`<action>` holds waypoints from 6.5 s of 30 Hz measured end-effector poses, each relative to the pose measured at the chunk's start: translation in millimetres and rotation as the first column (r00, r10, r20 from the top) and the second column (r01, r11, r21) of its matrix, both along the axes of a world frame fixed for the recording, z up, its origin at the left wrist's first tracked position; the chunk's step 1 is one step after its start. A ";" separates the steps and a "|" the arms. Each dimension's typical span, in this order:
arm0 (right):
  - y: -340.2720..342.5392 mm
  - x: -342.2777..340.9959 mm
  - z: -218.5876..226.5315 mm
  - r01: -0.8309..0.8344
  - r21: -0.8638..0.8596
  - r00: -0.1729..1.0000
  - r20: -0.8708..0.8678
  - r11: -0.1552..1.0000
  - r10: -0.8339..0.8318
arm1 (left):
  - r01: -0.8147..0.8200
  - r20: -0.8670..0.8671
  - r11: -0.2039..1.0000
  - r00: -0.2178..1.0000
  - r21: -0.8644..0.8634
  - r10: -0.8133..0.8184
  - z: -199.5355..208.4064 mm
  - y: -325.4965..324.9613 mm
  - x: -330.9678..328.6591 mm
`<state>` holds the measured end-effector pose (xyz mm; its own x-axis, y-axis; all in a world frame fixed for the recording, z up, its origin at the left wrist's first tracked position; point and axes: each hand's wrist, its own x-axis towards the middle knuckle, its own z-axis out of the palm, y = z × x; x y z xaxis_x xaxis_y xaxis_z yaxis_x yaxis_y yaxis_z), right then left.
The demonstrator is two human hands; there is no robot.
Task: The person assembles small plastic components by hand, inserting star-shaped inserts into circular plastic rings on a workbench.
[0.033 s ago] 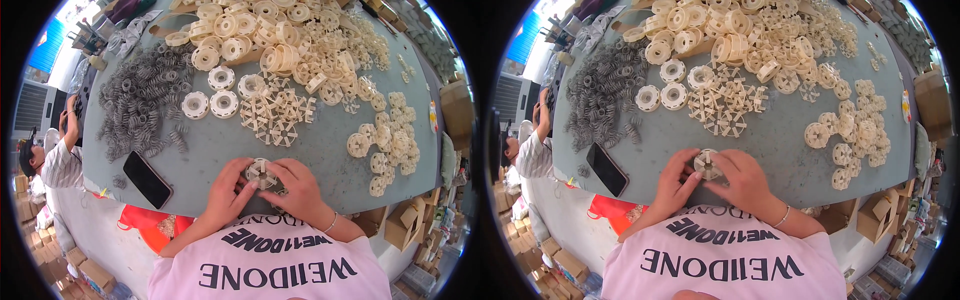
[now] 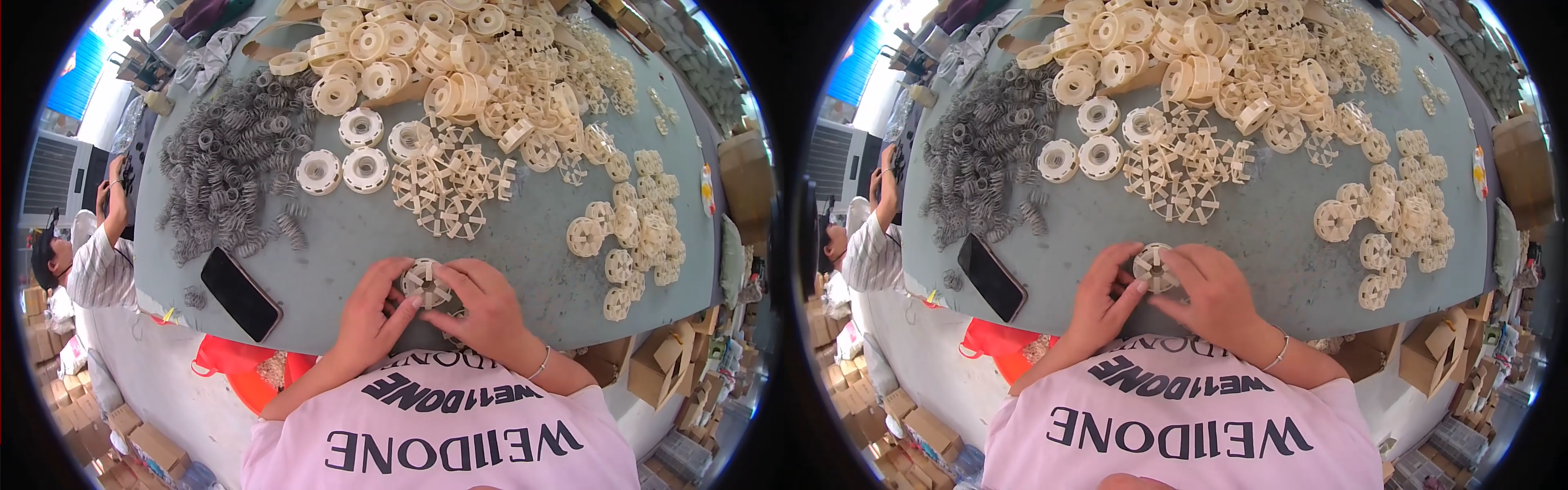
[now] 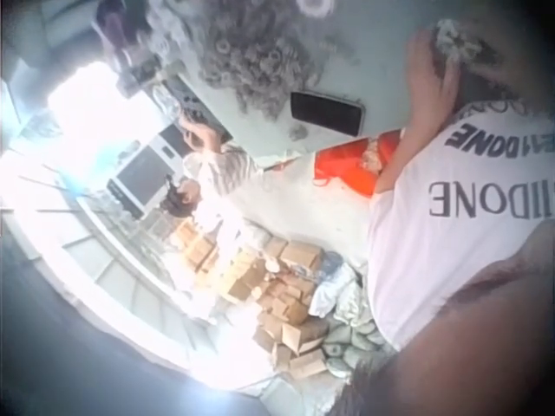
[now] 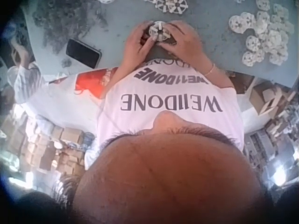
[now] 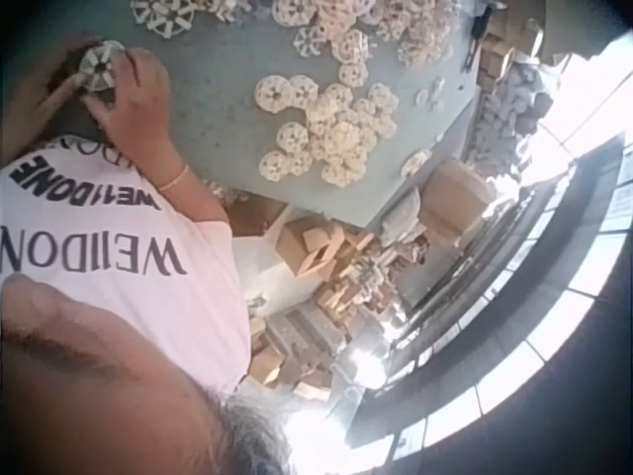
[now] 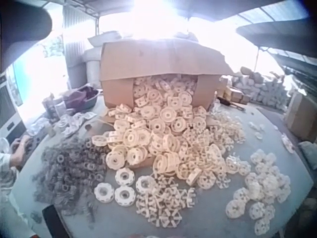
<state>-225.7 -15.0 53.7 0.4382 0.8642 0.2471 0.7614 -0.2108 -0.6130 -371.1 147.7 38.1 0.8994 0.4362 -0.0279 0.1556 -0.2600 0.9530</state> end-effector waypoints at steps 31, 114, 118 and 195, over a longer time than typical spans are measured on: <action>-60.8 88.4 3.3 0.447 -0.019 0.834 0.371 0.894 -0.409 | -0.121 -0.090 0.714 0.964 0.690 0.251 0.9 92.6 88.8; -16.1 21.3 22.4 -0.074 0.109 0.889 -0.443 0.991 0.115 | 0.014 -0.022 0.565 0.998 -0.825 -0.058 15.4 -13.6 21.6; -16.5 19.9 17.9 -0.109 0.125 0.905 -0.398 0.986 0.150 | -0.009 -0.044 0.541 0.998 -0.841 -0.052 14.7 -13.5 21.2; -47.1 58.3 25.0 0.099 -0.020 0.960 -0.263 0.995 -0.101 | 0.030 -0.046 0.995 0.999 0.097 -0.025 0.8 5.0 8.3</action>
<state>-167.4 -62.1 78.7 0.5713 0.8139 0.1055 0.5481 -0.2827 -0.7872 -362.7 152.7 38.9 0.9100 0.4138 -0.0268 0.1890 -0.3562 0.9151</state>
